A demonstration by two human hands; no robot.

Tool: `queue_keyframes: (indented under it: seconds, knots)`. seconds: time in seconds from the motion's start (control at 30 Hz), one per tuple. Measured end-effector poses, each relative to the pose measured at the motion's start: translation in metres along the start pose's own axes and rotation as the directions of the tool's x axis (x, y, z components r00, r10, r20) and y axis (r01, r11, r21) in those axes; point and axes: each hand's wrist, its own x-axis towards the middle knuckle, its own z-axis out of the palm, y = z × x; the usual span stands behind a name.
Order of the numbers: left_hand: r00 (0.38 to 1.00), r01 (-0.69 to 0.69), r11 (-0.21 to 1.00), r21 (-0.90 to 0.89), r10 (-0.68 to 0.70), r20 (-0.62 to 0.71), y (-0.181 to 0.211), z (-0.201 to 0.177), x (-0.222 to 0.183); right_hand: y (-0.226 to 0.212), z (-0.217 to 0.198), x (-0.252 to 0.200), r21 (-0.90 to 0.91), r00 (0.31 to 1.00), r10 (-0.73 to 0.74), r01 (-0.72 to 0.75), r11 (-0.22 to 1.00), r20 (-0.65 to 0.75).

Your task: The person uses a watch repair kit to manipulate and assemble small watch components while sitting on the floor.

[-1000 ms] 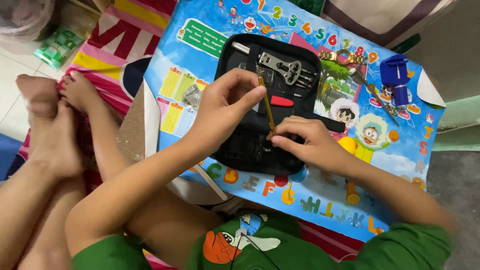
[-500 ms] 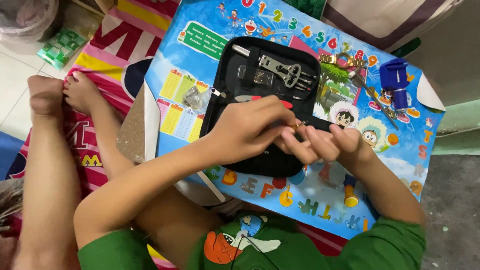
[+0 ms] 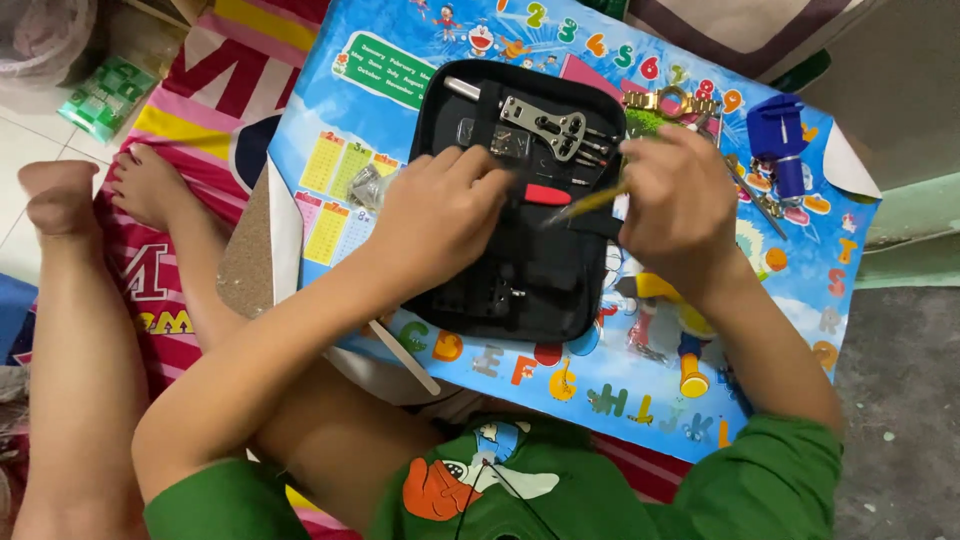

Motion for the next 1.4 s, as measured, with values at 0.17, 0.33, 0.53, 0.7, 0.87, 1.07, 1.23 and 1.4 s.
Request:
queue_keyframes:
  seconds: [0.17,0.33,0.53,0.7,0.87,1.07,1.23,1.4]
  knots:
    - [0.983,0.093,0.99,0.107,-0.109,0.148,-0.007,0.02,-0.009,-0.008,0.005,-0.008,0.223,0.898,0.354,-0.413,0.883,0.263]
    - [0.952,0.202,0.969,0.141,-0.228,0.203,0.012,0.032,-0.001,-0.028,0.024,-0.016,0.182,0.503,0.444,-0.788,0.588,0.741]
    - [0.97,0.156,0.902,0.402,-0.218,0.112,0.022,0.065,0.011,-0.04,0.025,-0.014,0.101,0.353,0.484,-0.876,0.471,0.8]
    - [0.924,0.29,0.912,0.289,-0.345,0.163,0.025,0.053,0.014,-0.05,0.033,-0.02,0.029,0.381,0.518,-0.825,0.564,0.766]
    - [0.861,0.432,0.896,0.106,-0.444,0.248,0.015,0.04,0.009,-0.052,0.034,-0.023,0.02,0.416,0.503,-0.785,0.619,0.757]
    - [0.792,0.559,0.822,-0.107,-0.491,0.362,0.006,0.044,0.005,-0.063,0.043,-0.027,-0.041,0.453,0.542,-0.739,0.672,0.708]
    - [0.683,0.71,0.665,-0.233,-0.569,0.458,0.011,0.051,-0.003,-0.069,0.043,-0.021,-0.115,0.464,0.588,-0.713,0.692,0.663]
    - [0.474,0.875,0.429,-0.226,-0.659,0.584,0.019,0.077,-0.007,-0.071,0.043,-0.019,-0.114,0.535,0.589,-0.674,0.73,0.606]
